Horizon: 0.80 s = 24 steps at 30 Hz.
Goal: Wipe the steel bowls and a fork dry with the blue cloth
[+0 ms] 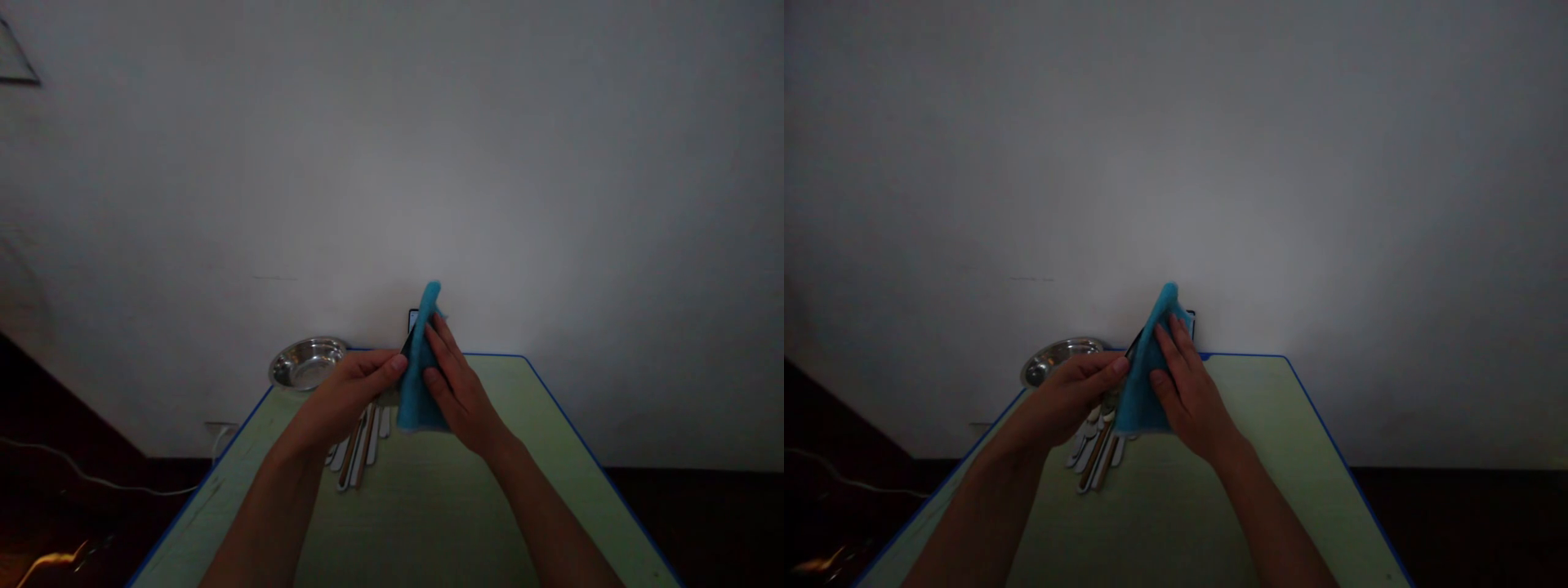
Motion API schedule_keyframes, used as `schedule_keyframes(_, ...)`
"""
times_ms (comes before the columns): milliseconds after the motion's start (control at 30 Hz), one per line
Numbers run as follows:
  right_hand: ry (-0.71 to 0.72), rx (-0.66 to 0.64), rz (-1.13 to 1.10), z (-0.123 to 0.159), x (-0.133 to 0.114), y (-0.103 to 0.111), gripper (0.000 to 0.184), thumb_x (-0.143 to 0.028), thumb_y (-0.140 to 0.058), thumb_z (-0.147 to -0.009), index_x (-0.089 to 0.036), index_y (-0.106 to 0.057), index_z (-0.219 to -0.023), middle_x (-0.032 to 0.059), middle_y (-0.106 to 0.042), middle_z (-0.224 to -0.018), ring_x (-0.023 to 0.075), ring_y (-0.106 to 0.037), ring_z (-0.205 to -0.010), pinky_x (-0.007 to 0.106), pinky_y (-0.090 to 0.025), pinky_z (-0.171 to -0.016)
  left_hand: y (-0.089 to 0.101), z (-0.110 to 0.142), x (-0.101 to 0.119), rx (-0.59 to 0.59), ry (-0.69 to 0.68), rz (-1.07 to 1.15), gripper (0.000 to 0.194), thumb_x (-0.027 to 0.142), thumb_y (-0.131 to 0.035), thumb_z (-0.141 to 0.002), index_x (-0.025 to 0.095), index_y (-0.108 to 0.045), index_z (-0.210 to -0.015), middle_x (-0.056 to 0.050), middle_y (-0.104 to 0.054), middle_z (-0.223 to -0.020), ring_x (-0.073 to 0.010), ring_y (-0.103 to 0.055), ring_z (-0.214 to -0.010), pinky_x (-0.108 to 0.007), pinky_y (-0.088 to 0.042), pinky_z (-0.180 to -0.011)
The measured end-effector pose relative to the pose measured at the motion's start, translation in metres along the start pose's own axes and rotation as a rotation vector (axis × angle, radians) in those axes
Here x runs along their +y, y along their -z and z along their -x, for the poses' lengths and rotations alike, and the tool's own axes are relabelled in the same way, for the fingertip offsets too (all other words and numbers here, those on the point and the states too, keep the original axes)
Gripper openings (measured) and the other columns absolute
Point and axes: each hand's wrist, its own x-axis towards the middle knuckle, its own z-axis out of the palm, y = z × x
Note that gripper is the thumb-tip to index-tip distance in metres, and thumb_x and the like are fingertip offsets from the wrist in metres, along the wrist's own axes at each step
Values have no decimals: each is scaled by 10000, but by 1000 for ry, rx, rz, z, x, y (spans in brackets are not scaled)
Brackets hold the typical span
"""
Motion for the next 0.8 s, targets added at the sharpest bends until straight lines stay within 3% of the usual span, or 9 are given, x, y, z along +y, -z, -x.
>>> schedule_keyframes(167, -16, 22, -20, 0, 0, 0, 543, -399, -325, -960, -339, -133, -1464, -48, -36, -1561, 193, -70, -1424, 473, -147, -1159, 0, 1, 3, 43, 7, 165, 244, 377, -716, -731, 138, -712, -682, -12, -654, -591, -112, -560, -542, -215, -454, -559)
schedule_keyframes(367, -19, 39, 4, 0, -1, 0, 578, -412, -299, -961, -326, -46, -1473, -46, 6, -1559, 199, -35, -1422, 475, -145, -1158, 3, 1, 5, 22, -18, 309, 213, 325, -703, -759, 117, -707, -708, -53, -710, -645, -150, -643, -574, -235, -508, -575)
schedule_keyframes(800, 16, 48, 79, -2, -5, 1, 612, -398, -296, -964, -339, 52, -1464, -59, 65, -1556, 219, 22, -1423, 523, -100, -1156, 6, -2, 9, 45, 5, 419, 172, 262, -662, -799, 95, -703, -808, -72, -728, -697, -150, -665, -572, -219, -533, -558)
